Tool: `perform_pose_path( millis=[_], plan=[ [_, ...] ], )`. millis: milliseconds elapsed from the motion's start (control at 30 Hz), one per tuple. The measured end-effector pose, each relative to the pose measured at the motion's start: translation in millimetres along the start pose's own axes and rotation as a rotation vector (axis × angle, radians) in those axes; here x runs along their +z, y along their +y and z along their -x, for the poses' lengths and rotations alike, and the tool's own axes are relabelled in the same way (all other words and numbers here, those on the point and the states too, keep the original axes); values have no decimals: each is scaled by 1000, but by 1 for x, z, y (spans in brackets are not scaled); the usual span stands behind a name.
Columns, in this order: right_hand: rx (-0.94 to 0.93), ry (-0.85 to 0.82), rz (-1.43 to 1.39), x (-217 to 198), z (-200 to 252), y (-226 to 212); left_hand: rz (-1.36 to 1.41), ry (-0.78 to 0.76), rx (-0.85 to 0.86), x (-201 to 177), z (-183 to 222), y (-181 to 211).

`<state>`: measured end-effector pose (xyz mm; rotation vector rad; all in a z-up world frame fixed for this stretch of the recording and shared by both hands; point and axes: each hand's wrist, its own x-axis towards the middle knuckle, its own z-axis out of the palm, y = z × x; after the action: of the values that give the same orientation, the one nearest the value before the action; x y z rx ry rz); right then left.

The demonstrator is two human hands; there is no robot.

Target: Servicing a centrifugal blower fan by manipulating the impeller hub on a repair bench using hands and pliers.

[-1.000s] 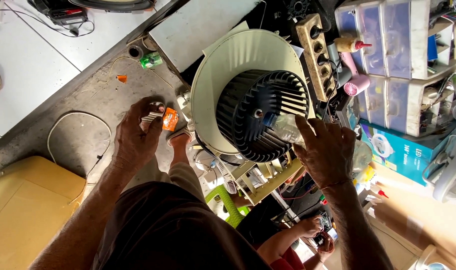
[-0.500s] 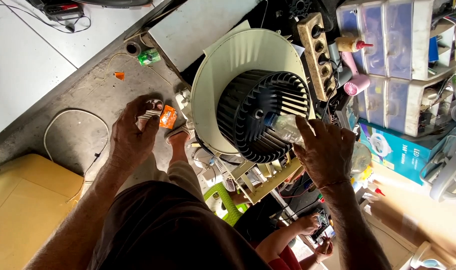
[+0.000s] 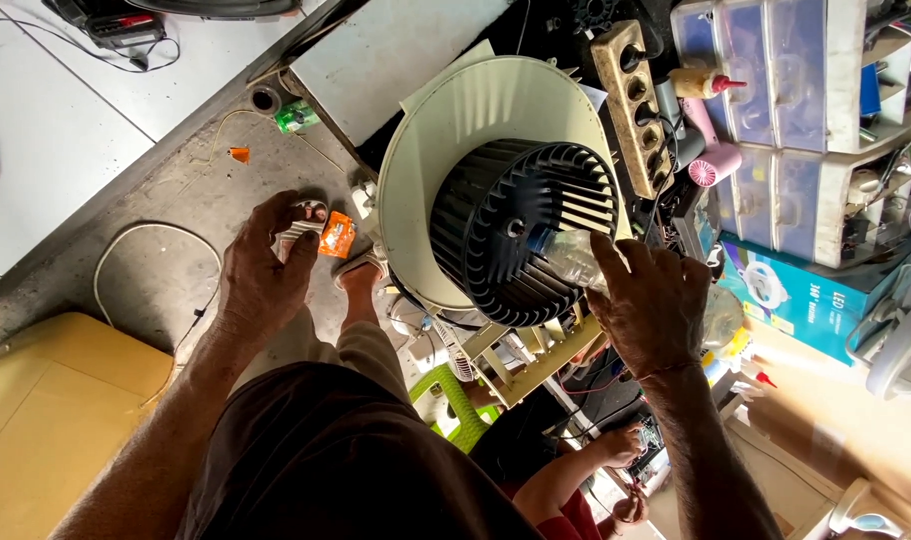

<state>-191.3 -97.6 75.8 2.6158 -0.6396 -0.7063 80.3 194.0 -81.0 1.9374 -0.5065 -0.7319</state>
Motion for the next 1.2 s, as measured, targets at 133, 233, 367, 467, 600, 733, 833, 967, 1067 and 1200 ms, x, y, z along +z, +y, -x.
perform_pose_path(
  millis=[133,233,367,467,600,733,833,967,1067,1200],
  plan=[
    [1,-1,7,-1,0,0,1,5,-16,3,-2,4],
    [-11,26,27,6,1,2,-9,11,3,4,-2,2],
    [-13,39,14,4,0,-1,-7,6,5,7,-2,-5],
    [-5,33,13,4,0,-2,5,1,11,7,-2,3],
    [-11,102,-24,5,6,-1,0,20,97,10,-1,7],
    [72,204,-332,9,30,9,32,55,300,27,-8,52],
    [267,262,-731,37,66,9,-13,34,456,70,-18,105],
    [517,357,-982,63,120,6,-395,32,836,137,-12,147],
    [725,409,-974,59,156,8,-503,-243,1049,170,-7,164],
    [1003,487,-871,120,216,39,-799,-237,1041,158,-24,185]
  ],
)
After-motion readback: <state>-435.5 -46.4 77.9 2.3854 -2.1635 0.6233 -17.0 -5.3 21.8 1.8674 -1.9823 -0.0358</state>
